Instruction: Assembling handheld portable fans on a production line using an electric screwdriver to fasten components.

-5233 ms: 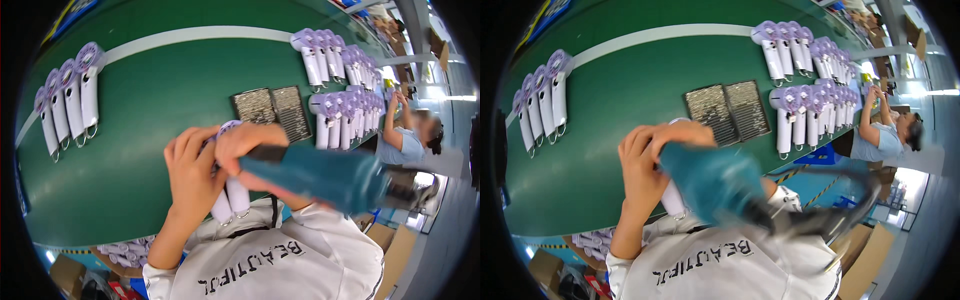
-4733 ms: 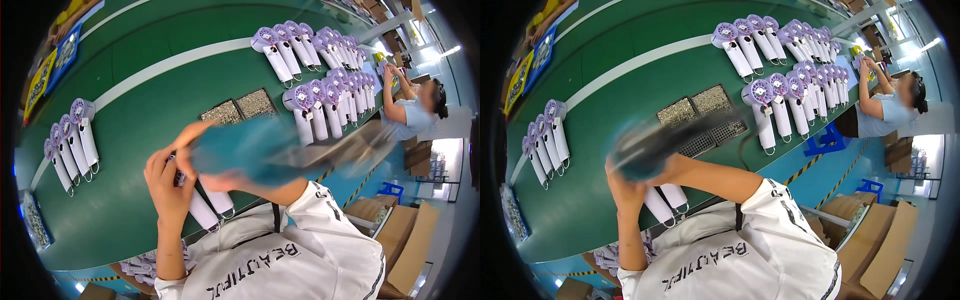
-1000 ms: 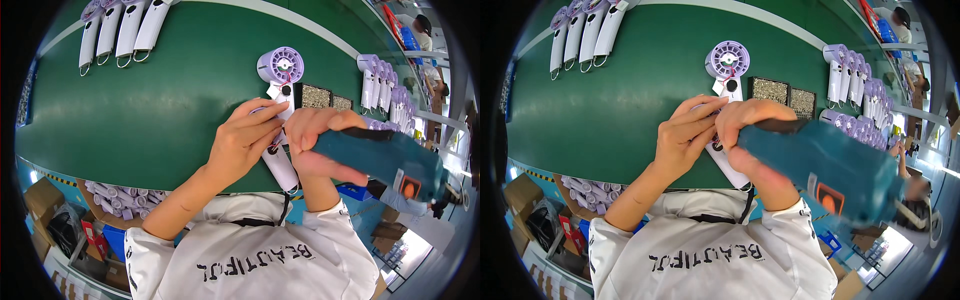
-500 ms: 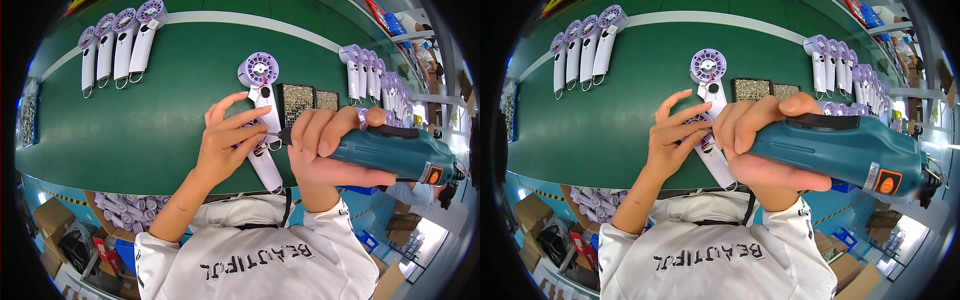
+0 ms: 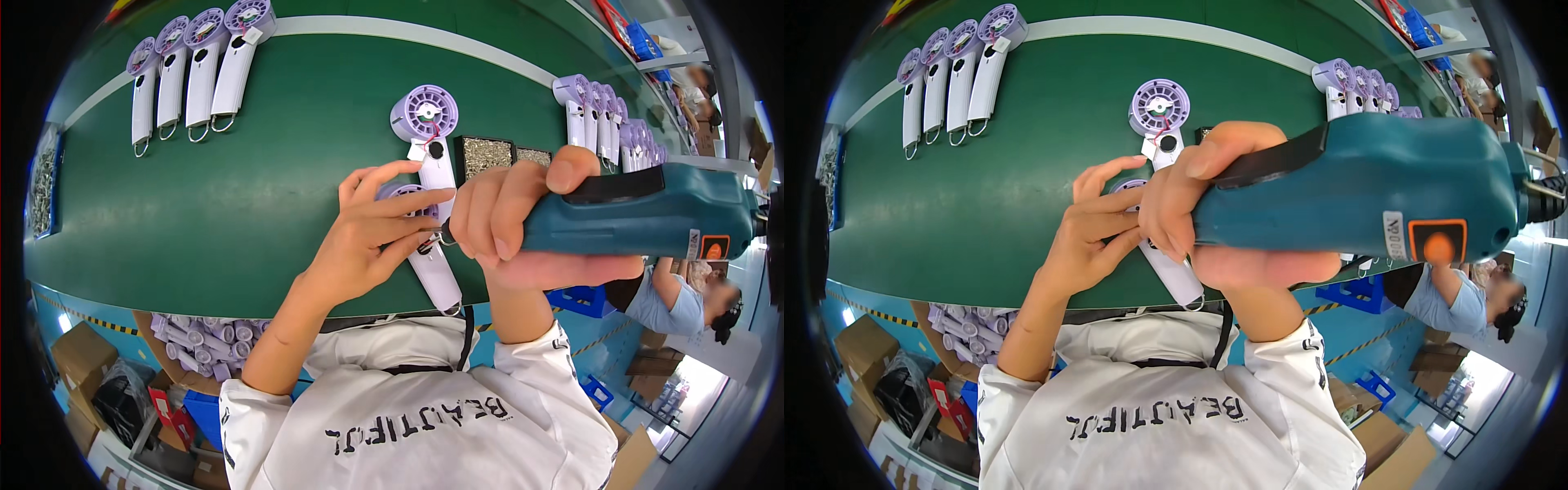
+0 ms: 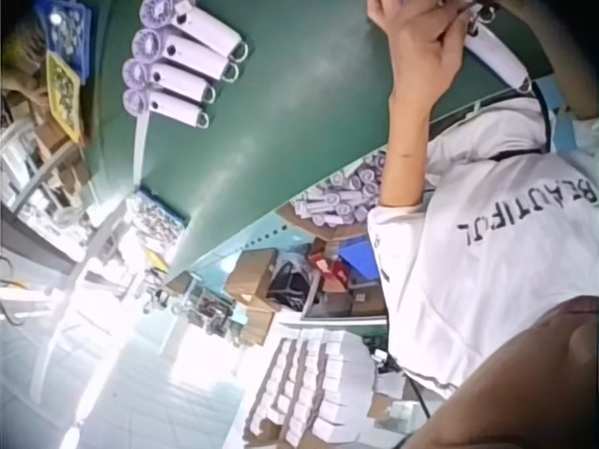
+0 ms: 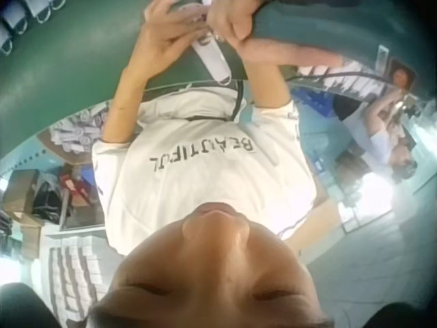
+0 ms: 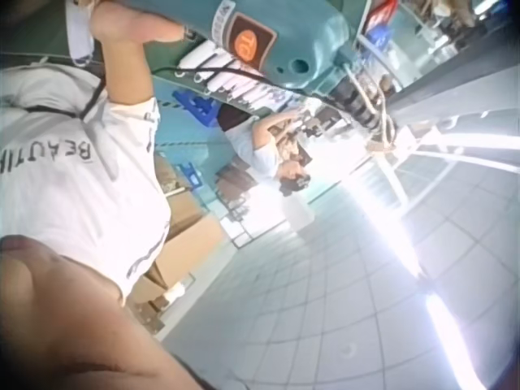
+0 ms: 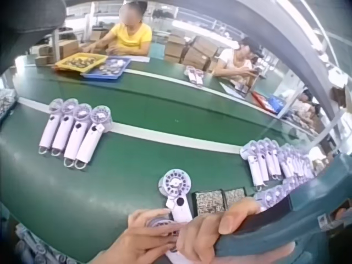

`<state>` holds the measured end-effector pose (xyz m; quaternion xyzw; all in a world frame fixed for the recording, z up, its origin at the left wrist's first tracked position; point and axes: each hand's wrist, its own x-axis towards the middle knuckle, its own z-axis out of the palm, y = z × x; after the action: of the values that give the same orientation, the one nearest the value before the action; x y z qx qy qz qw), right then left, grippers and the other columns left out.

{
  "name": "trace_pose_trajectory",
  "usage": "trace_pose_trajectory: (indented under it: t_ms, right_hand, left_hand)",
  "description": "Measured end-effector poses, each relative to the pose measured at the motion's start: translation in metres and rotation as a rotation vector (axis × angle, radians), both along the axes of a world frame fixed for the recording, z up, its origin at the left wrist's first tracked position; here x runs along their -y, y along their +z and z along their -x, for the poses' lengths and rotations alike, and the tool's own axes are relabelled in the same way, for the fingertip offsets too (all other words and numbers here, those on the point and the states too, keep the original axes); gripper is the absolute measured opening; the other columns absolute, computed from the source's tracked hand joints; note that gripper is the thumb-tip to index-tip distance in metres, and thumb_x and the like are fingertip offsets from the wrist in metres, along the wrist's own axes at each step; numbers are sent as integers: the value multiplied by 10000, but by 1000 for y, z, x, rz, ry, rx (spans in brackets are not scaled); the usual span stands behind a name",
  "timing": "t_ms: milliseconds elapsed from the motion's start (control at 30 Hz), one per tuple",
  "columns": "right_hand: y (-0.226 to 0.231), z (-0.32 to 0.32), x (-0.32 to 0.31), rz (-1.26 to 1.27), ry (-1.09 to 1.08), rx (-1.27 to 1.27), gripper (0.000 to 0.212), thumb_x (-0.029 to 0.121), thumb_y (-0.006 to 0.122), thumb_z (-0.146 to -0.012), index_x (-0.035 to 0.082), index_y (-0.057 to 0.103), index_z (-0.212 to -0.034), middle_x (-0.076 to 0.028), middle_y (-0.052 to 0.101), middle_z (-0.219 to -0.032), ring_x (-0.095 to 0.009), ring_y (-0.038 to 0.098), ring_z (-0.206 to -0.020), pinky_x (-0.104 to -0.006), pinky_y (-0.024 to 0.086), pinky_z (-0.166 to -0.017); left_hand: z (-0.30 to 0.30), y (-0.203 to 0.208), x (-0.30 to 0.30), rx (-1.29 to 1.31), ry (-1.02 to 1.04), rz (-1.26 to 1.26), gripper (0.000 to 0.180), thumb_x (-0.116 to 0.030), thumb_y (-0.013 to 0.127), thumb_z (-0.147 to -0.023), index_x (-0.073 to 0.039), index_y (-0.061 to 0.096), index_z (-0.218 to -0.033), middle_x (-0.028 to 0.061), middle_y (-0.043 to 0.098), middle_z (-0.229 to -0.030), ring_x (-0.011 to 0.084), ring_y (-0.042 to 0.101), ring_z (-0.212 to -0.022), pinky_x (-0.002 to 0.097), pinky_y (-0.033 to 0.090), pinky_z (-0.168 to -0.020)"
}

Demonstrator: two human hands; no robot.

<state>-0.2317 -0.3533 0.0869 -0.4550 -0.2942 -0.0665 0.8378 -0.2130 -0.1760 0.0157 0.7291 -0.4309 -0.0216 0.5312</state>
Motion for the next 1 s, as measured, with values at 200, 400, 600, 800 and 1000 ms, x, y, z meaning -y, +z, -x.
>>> trace_pose_trajectory:
  t_ms: [200, 400, 600, 800, 1000]
  right_hand:
    - [-17, -1, -13, -10, -254, 201, 873, 845, 507, -747, 152, 433, -1272, -59, 534, -716, -187, 506, -505, -319, 412, -470]
    - [-25, -12, -29, -145, -334, 157, 973, 823, 617, -669, 18, 473, -1196, -104, 549, -627, -195, 510, -482, -305, 434, -448]
    - [-31, -17, -28, -60, -278, 199, 969, 812, 611, -692, 18, 456, -1224, -114, 552, -646, -197, 505, -489, -305, 434, -453]
    - [-5, 0, -17, -32, -257, 171, 800, 740, 551, -820, 104, 429, -1289, -132, 571, -789, -237, 529, -588, -372, 430, -516]
    - [7, 10, -20, -14, -277, 119, 727, 711, 522, -862, 134, 433, -1295, -69, 543, -758, -193, 532, -548, -330, 424, -505]
  left_hand:
    - [3, 4, -1, -205, 147, 99, 828, -198, 838, -688, -96, 468, -1423, 124, 474, -1437, 333, 413, -1334, 436, 310, -1091]
    - [7, -6, 0, -470, 90, 31, 768, -243, 835, -709, -69, 497, -1376, 156, 540, -1355, 359, 485, -1276, 440, 372, -1082]
    - [6, -8, -4, -501, 86, -33, 746, -255, 829, -717, -65, 502, -1360, 161, 584, -1297, 357, 515, -1254, 446, 395, -1071]
    - [1, -7, -2, -351, 205, 179, 603, -166, 847, -668, -80, 624, -1222, 107, 595, -1289, 330, 509, -1243, 423, 446, -1010]
    - [0, -3, 2, -155, 255, 220, 216, -43, 810, -648, -66, 745, -853, 52, 636, -1231, 306, 520, -1197, 406, 469, -949]
